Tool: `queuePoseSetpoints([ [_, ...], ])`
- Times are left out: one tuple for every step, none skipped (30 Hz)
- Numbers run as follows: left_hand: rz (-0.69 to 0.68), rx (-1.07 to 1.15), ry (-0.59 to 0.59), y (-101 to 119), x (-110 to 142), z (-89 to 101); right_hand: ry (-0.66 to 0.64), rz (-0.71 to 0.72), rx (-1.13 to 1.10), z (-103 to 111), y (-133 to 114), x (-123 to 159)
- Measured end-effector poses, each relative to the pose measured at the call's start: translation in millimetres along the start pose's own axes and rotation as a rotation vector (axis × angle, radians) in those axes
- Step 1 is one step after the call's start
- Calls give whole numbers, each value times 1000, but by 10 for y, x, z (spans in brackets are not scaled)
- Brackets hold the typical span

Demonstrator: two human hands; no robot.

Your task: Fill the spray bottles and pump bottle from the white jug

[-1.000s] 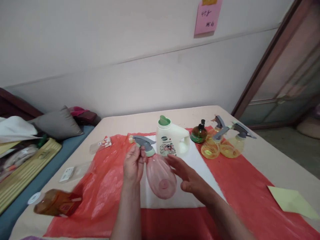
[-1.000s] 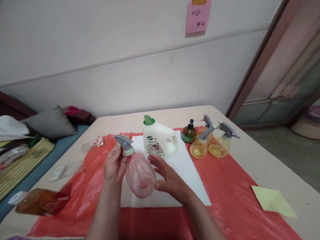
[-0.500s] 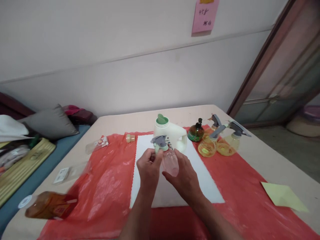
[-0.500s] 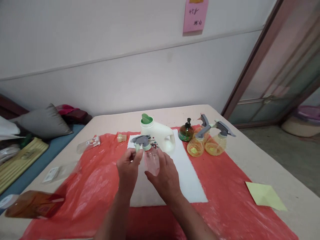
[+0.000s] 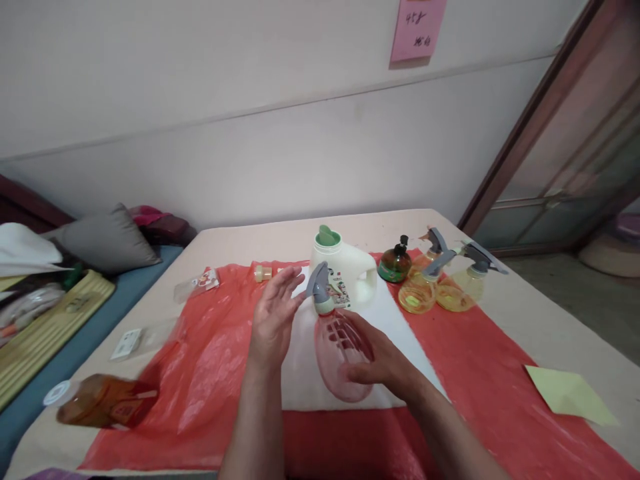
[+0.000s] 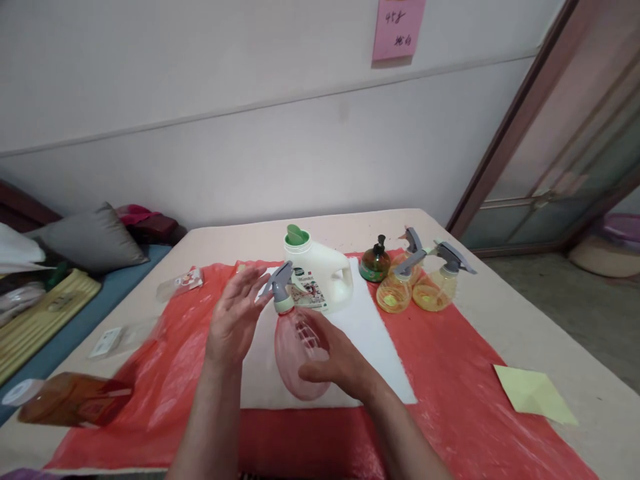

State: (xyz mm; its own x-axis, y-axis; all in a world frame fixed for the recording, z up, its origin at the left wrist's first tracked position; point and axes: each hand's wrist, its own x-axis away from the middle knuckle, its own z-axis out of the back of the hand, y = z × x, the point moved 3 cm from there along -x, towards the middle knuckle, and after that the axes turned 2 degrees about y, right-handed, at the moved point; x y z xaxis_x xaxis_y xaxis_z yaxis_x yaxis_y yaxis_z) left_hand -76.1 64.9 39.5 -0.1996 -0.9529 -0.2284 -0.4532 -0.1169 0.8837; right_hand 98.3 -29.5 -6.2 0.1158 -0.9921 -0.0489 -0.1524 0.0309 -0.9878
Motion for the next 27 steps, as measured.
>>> queuePoseSetpoints([
  [-3,6,-43,33,12,26,-52,-7,-38,-19,-4,7],
  [-7,-5,-81,64,25,61,-108,-18,-81,-39,-7,17],
  [-8,-28,-120,92,37,99,-159,-35,-117,-55,-10,30],
  [0,-58,-163,115,47,137,-203,-55,-139,-66,-12,43],
  [14,-98,-206,134,53,168,-237,-75,-143,-70,-12,56],
  [26,-148,-239,152,56,192,-264,-95,-133,-69,-11,68],
  [33,-204,-249,170,55,208,-281,-113,-105,-64,-8,78],
  [41,-262,-233,187,51,217,-282,-128,-52,-54,-3,84],
  [57,-323,-195,201,45,220,-269,-146,30,-40,7,88],
  [79,-386,-143,211,39,217,-240,-164,133,-24,20,88],
  [107,-452,-89,218,37,212,-196,-179,247,-7,35,86],
  [141,-523,-48,221,38,203,-142,-183,364,9,50,80],
  [175,-600,-28,218,42,195,-87,-173,473,22,65,72],
  [208,-679,-31,210,49,187,-42,-146,572,27,81,62],
  [241,-749,-48,197,57,185,-8,-105,665,27,98,50],
  [277,-798,-68,178,64,189,17,-53,759,26,116,37],
  [315,-822,-85,157,70,199,29,1,855,23,138,24],
  [349,-819,-90,136,73,215,31,49,943,23,162,12],
  [379,-795,-82,120,71,235,30,88,1018,31,187,2],
  [403,-757,-60,109,65,259,27,116,1072,47,211,-5],
  [415,-709,-25,108,53,286,26,133,1110,74,232,-10],
  [413,-660,24,117,37,319,24,139,1137,109,250,-11],
  [399,-613,88,135,18,361,29,137,1158,152,262,-10],
  [374,-573,165,161,-4,413,50,128,1173,201,266,-8],
  [336,-538,250,190,-26,475,84,112,1181,251,262,-4],
  [288,-508,339,218,-48,546,134,90,1178,299,249,-1],
  [236,-492,424,241,-69,624,192,62,1160,338,230,0],
])
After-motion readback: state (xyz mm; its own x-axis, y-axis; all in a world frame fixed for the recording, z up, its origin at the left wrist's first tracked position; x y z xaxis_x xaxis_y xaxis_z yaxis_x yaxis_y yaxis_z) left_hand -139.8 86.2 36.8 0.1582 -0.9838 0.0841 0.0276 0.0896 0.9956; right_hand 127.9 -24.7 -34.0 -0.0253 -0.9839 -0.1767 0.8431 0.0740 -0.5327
